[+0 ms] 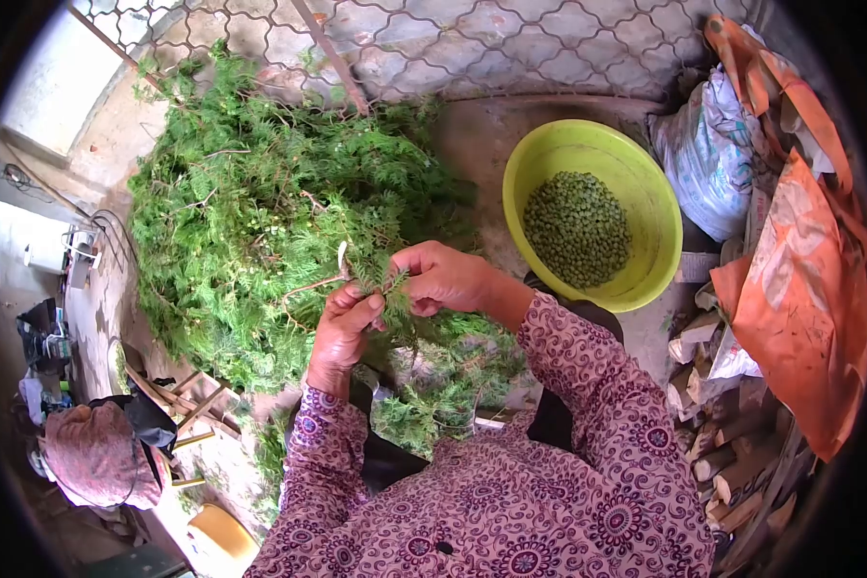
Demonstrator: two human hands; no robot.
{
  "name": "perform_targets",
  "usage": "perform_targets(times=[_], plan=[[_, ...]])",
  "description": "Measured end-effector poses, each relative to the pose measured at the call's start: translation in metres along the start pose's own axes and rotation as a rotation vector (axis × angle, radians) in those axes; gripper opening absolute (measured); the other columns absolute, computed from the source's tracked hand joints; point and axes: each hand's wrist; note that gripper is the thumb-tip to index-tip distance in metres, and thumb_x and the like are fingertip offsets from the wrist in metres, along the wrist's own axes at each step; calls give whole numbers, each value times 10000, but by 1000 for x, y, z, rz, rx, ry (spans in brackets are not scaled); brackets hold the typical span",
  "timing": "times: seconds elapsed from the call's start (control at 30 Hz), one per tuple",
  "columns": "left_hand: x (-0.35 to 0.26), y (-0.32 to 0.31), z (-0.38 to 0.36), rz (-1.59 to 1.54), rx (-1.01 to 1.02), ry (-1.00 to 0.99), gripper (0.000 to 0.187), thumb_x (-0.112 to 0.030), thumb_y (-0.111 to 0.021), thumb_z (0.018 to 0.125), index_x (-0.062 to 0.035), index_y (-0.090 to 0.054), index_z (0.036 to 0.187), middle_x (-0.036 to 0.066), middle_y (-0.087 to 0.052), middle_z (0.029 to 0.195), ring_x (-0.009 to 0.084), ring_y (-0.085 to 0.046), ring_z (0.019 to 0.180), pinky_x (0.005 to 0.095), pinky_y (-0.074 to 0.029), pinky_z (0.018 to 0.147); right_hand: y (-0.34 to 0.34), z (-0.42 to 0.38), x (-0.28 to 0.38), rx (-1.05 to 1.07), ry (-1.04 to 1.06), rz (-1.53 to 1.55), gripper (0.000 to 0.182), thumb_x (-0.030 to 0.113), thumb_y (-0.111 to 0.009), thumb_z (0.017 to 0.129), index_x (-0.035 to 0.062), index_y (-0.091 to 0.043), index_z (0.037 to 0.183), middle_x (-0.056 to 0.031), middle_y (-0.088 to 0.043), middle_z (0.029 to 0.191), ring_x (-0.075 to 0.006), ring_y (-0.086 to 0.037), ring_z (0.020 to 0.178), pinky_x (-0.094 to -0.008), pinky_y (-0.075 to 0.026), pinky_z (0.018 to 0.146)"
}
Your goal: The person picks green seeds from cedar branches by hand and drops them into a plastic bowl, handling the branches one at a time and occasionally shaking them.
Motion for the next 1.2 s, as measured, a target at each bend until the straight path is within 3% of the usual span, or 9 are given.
perform_targets(times=[0.23,0.37,0.47,0.53,0.73,0.8,0.83,0.97,1.2], plan=[[-5,19,1,-272,-28,-46,97,-44,-618,769,-75,-609,860,-19,-578,712,60,-464,539,208,-413,518,4,-11,15,193,-16,322,97,9,-484,769,11,-544,845,-23,-480,600,-53,-355,436,-196,-256,371],[-10,30,2,-344,-64,-147,112,-98,-603,774,-82,-590,884,-4,-555,639,95,-456,467,297,-428,477,30,-21,41,-119,244,299,102,31,-478,765,17,-540,845,-53,-529,715,-40,-357,441,-183,-264,373],[-20,35,-2,-395,-12,-210,129,-101,-592,775,-92,-585,903,12,-577,676,112,-505,495,317,-450,493,49,-43,65,-615,423,-326,144,88,-487,777,11,-530,890,-57,-535,795,-33,-392,469,-164,-298,397],[-24,35,-7,-468,-110,-261,130,-83,-590,764,-91,-587,894,34,-609,759,142,-559,562,336,-483,544,87,-56,65,-975,310,-608,236,167,-532,777,10,-543,953,-98,-565,895,-106,-512,562,-216,-407,486],[-30,35,-7,-565,-106,-318,147,-10,-594,740,-109,-577,847,0,-617,780,130,-584,661,253,-478,523,131,-56,28,-1152,320,-1747,421,272,-601,734,43,-549,1083,-167,-573,1029,-279,-570,892,-353,-460,766],[-27,42,-3,-638,1,-309,133,-18,-584,748,-97,-578,854,13,-620,787,145,-592,692,272,-487,569,81,-36,38,-867,198,-1338,434,268,-617,726,28,-547,1081,-153,-596,977,-253,-583,868,-322,-466,750],[-22,49,-1,-623,82,-320,137,-74,-591,750,-73,-595,887,106,-604,936,215,-577,843,433,-485,734,73,-25,31,-698,202,-1278,437,267,-625,724,16,-547,1073,-152,-599,965,-235,-587,858,-314,-467,746],[-22,46,1,-591,7,-296,119,-118,-567,777,-85,-581,890,96,-571,993,228,-562,841,520,-415,797,32,7,17,-328,77,-1116,456,265,-644,729,-10,-533,1076,-149,-608,929,-195,-597,826,-289,-470,730],[-27,22,5,-622,40,-329,207,-62,-601,736,-38,-558,937,95,-614,913,233,-592,834,408,-464,808,12,47,-26,-232,180,-1001,421,235,-647,740,1,-517,1066,-144,-608,897,-176,-597,752,-296,-476,701]])
Point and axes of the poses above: each hand's wrist, its own z-axis towards the middle knuckle, its own y-axis out of the back of the hand, x = y × z
